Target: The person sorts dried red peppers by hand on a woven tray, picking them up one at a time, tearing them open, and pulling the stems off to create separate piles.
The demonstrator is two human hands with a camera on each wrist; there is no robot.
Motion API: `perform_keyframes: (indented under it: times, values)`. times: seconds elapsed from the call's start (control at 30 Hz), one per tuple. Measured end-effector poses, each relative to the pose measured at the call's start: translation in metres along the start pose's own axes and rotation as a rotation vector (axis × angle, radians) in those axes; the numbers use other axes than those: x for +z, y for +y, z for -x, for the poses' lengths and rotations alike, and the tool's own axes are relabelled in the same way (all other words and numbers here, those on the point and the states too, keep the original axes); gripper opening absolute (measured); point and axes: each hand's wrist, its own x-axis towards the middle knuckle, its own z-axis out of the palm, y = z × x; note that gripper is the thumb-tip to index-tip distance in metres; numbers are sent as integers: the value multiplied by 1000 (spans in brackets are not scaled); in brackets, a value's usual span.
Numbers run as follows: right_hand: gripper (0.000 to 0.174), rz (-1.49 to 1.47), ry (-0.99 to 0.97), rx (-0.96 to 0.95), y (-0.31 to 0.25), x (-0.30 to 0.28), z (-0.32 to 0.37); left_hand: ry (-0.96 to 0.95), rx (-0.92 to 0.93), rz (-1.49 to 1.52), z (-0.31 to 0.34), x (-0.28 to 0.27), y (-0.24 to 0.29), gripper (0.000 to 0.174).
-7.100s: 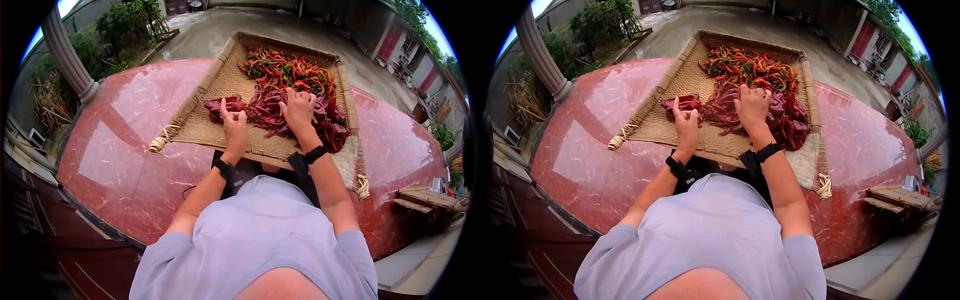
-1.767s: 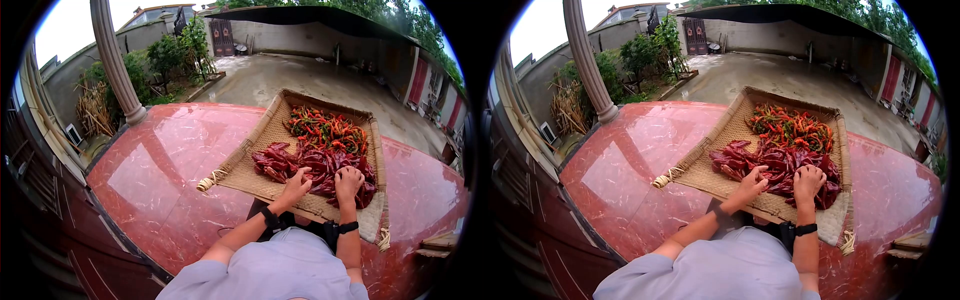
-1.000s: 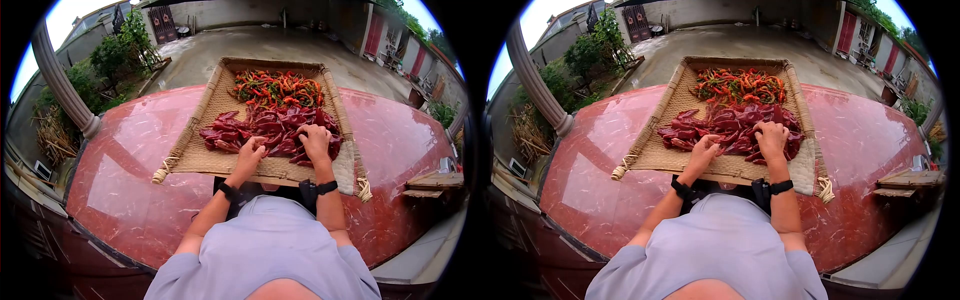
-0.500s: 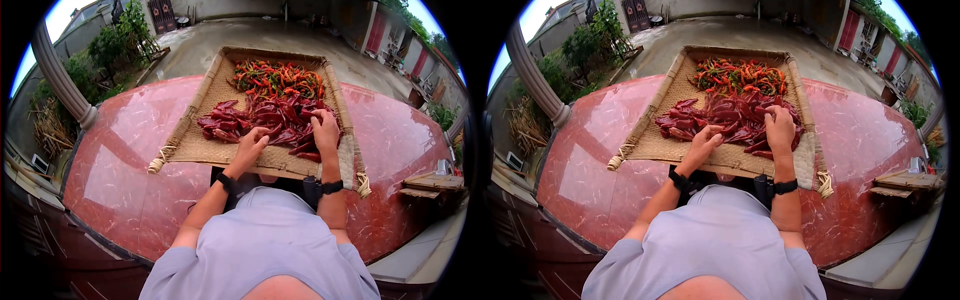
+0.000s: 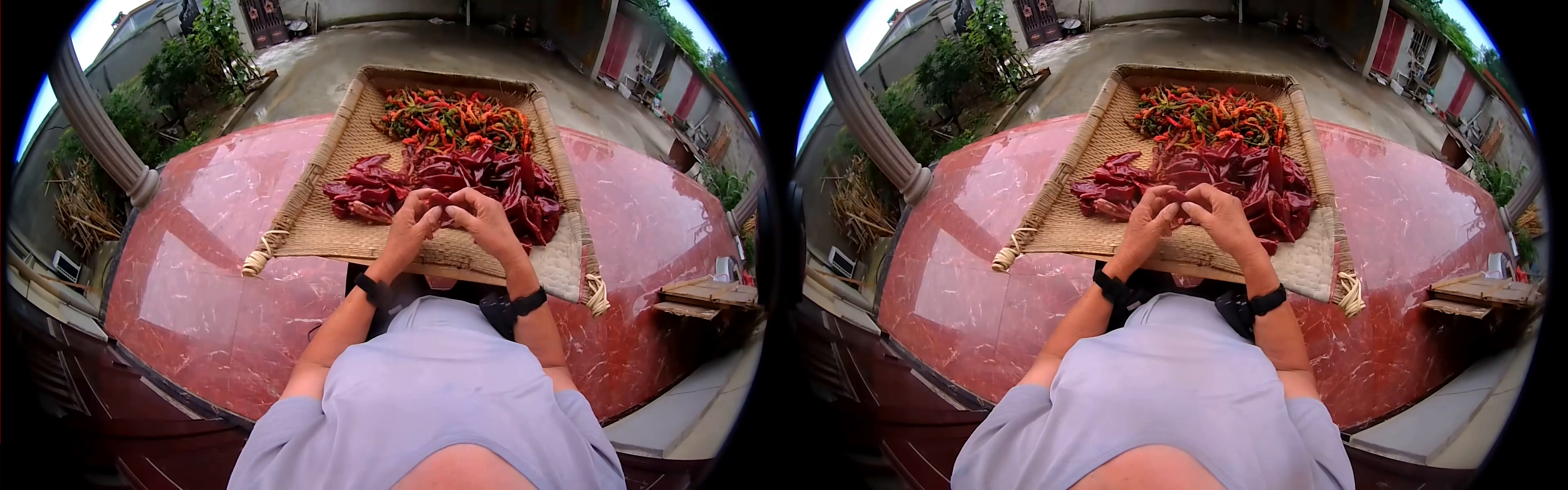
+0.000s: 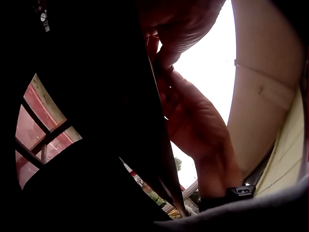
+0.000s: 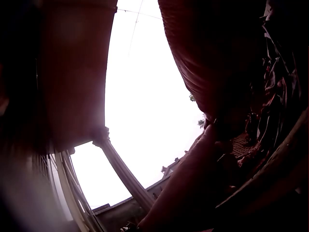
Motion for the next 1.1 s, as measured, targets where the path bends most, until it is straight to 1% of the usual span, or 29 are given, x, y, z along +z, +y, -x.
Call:
perform_keyframes:
  times: [0.07, 0.13, 0.23, 0.27, 0.33, 0.37, 0.4, 0.47, 0.5, 0.57, 0.63, 0.67, 0.77, 0.8, 0.83, 0.9, 0.97, 1.0, 1.03, 1.1]
  values:
    - [19, -30, 16, -7, 5, -3, -1, -7, 41, 32, 1, 1, 1, 30]
    - [19, -63, 65, -4, 5, -9, -3, 10, 43, 46, 1, 0, 4, 29]
    - [16, 568, 423, -238, 0, -19, -3, 56, 25, 31, 1, -2, 3, 26]
    - [21, 710, 468, -291, 4, -23, -5, 75, 27, 38, 0, -2, 0, 25]
    - [24, 920, 485, -357, 10, -26, -8, 126, 47, 43, -2, -1, -1, 24]
    - [26, 1024, 495, -388, 14, -27, -9, 174, 31, 44, -2, -2, -1, 26]
    - [31, 1018, 448, -356, 20, -28, -12, 219, 17, 44, -1, -2, 6, 29]
    - [34, 1049, 362, -301, 30, -30, -13, 304, 20, 41, -5, -8, 13, 31]
    - [36, 1062, 315, -270, 33, -29, -12, 323, 48, 83, -12, -14, 13, 39]
    - [38, 1096, 301, -264, 35, -29, -13, 454, 87, 54, -11, -20, 37, 53]
    - [39, 1129, 265, -225, 31, -28, -12, 565, 77, 130, -20, -29, 44, 68]
    - [38, 1123, 275, -238, 31, -28, -12, 577, 50, 102, -19, -33, 48, 72]
    - [36, 1130, 294, -276, 32, -27, -13, 565, 57, -38, -14, -28, 42, 73]
    - [34, 1147, 288, -286, 33, -27, -14, 489, 15, -82, -11, -25, 41, 69]
    - [32, 1163, 281, -296, 34, -26, -13, 435, -49, -100, -8, -17, 43, 60]
    - [29, 1114, 326, -328, 36, -24, -15, 251, -26, -146, -8, -14, 28, 53]
    - [25, 1071, 369, -374, 35, -25, -18, 174, 20, -334, -8, -8, 21, 49]
    - [24, 1051, 390, -403, 31, -26, -18, 190, 64, -394, -9, -6, 18, 47]
    - [23, 1030, 410, -431, 28, -26, -18, 180, 69, -403, -11, -6, 16, 47]
    - [20, 1066, 320, -363, 21, -26, -16, 158, 70, -423, -11, -6, 12, 47]
